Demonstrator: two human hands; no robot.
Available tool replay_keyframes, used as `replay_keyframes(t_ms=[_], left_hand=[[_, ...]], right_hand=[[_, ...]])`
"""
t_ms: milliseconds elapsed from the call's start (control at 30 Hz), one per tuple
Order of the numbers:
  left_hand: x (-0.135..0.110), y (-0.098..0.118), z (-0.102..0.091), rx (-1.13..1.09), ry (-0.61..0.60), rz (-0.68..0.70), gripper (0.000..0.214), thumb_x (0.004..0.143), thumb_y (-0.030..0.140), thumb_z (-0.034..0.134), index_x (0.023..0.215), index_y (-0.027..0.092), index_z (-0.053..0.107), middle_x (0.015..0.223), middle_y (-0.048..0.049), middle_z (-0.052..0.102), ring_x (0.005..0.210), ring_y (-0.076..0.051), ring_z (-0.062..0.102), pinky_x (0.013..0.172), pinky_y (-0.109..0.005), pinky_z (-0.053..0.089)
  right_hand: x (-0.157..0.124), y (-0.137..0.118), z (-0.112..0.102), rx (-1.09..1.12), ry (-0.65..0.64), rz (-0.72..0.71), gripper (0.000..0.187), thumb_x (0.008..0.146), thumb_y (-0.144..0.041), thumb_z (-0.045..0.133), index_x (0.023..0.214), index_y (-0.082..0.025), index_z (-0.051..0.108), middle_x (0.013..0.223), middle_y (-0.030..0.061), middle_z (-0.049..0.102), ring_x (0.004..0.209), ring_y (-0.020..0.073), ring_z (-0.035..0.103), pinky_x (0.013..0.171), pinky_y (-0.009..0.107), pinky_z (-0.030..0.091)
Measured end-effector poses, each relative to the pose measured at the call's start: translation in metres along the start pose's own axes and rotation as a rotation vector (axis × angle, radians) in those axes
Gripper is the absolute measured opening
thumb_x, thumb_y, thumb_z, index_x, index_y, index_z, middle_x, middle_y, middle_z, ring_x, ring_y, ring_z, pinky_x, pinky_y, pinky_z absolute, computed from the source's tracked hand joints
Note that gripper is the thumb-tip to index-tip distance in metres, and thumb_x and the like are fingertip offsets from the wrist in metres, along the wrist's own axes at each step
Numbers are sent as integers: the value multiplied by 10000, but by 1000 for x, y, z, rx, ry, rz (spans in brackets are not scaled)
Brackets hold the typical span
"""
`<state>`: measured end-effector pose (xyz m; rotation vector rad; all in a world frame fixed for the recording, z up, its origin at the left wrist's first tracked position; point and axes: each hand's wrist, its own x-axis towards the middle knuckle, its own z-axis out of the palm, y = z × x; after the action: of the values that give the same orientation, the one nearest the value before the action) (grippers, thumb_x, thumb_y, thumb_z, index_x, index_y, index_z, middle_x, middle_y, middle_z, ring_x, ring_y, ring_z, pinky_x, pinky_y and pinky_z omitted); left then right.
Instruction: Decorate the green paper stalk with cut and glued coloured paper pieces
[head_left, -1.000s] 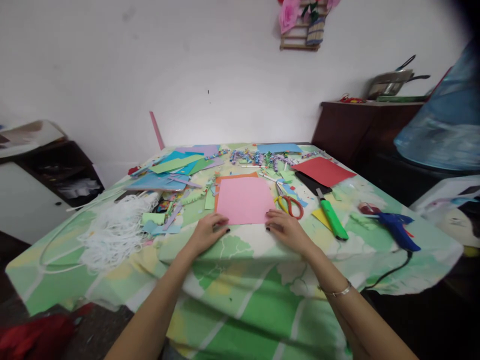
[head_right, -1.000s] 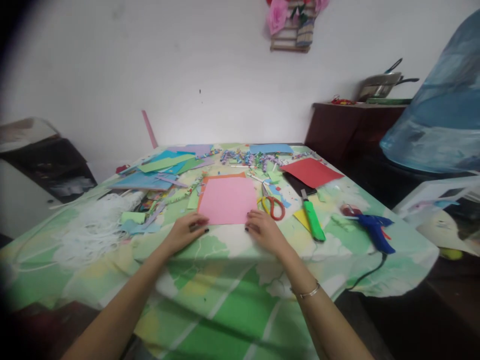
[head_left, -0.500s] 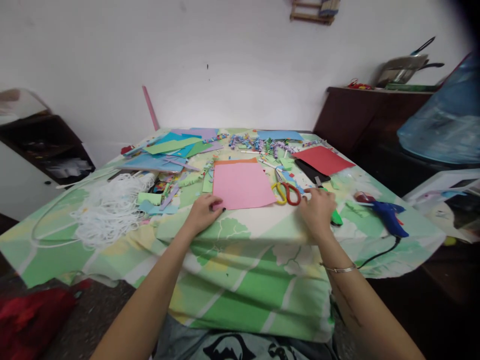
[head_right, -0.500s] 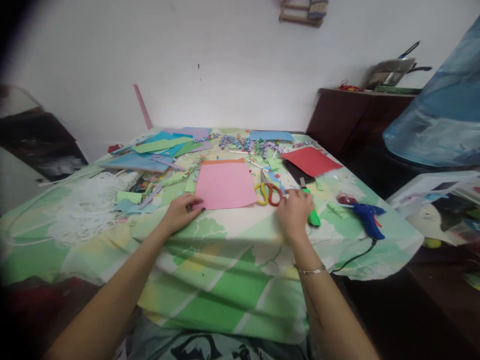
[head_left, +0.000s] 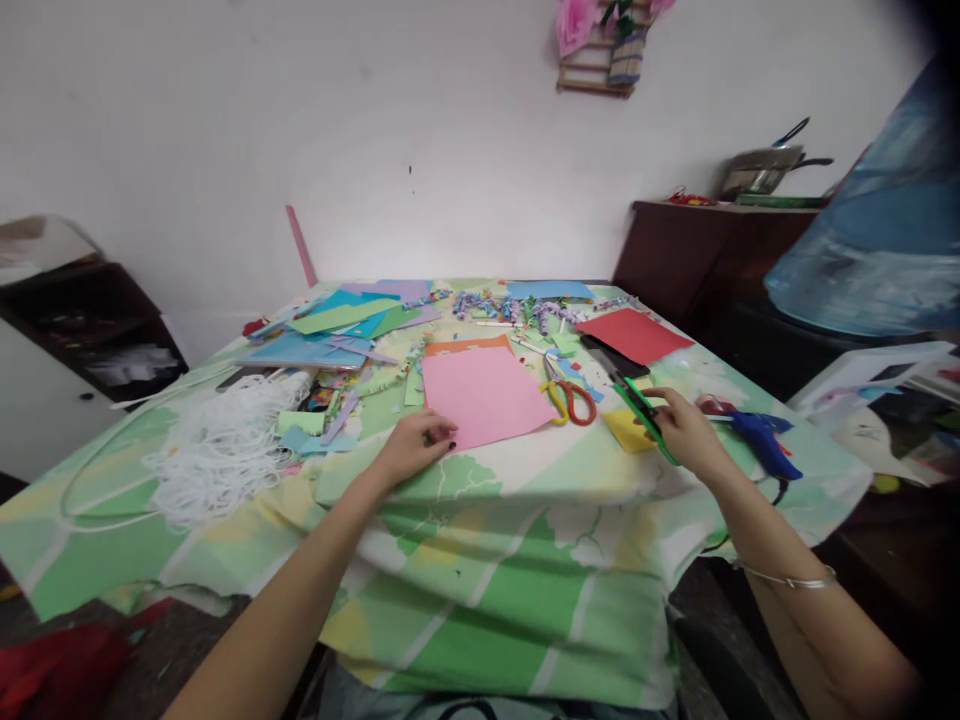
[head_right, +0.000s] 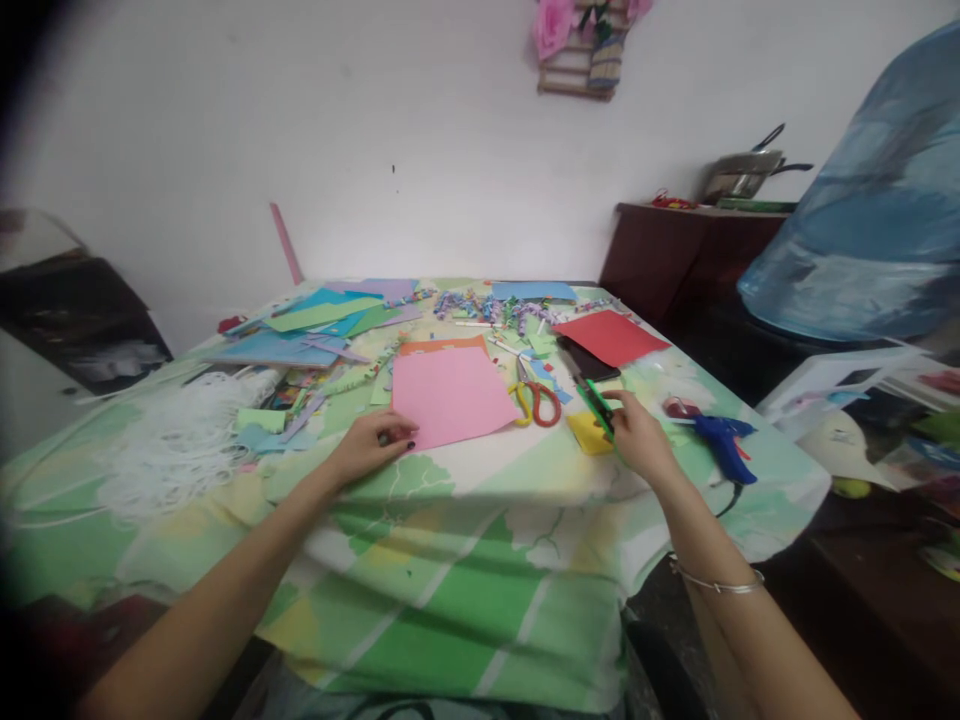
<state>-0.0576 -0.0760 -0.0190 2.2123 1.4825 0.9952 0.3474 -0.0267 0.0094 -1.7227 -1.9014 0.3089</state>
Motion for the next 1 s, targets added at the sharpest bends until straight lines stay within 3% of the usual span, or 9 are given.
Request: replay_keyframes(t_ms=[67,167,233,367,467,700,1000], left_hand=[[6,-4,-1,26,-42,92,181,765,234,606,904,179,708,887,-64,670,794,-162,606,767,-301,471],[17,-8,-1,128,-119,206,175,799,249,588,895,212,730,970,-75,677,941,-197,593,887,-352,429],[21,-7,-1,203,-171,261,210,835,257,549,939,232,729,1056,-81,666,1039,-217,561,937,-381,393],[23,-1,1,321,-307,284,352,878,185,454,1160,287,638,1293,-80,561,1236,-245,438,1018,-452,297],[23,2,-1,389,-413,251,424,913,188,381,1284,334,526,1380,-73,486,1286,-245,386,1039,-490,239],[34,-7,-12,341,-619,205,461,902,203,414,1301,426,472,1442,-39,385,1312,-251,327,1055,-506,173],[39,-11,-9,348,-639,221,446,939,250,355,1286,518,433,1385,-29,392,1266,-254,333,1034,-518,157]], right_hand=[[-8,-10,4,169,-136,-99,395,855,-201,326,1220,-187,475,742,28,670,606,155,634,582,251,485],[-17,-25,15,288,-289,-225,376,858,-282,362,1146,-166,574,691,27,653,546,152,592,542,262,472],[-18,-31,22,220,-312,-296,362,848,-337,443,1110,-169,626,772,50,679,603,165,606,583,275,476],[-13,-36,26,37,-328,-528,447,780,-387,623,1198,-230,616,1076,81,666,904,231,627,778,314,476],[-8,-35,20,-59,-366,-633,451,796,-343,623,1234,-239,603,1094,95,650,941,235,617,822,317,461],[-3,-40,13,-106,-441,-669,403,860,-252,528,1257,-221,589,1093,91,664,925,223,630,809,299,458],[-1,-43,17,-172,-381,-750,415,859,-247,527,1270,-233,580,984,101,689,850,210,639,769,280,460]])
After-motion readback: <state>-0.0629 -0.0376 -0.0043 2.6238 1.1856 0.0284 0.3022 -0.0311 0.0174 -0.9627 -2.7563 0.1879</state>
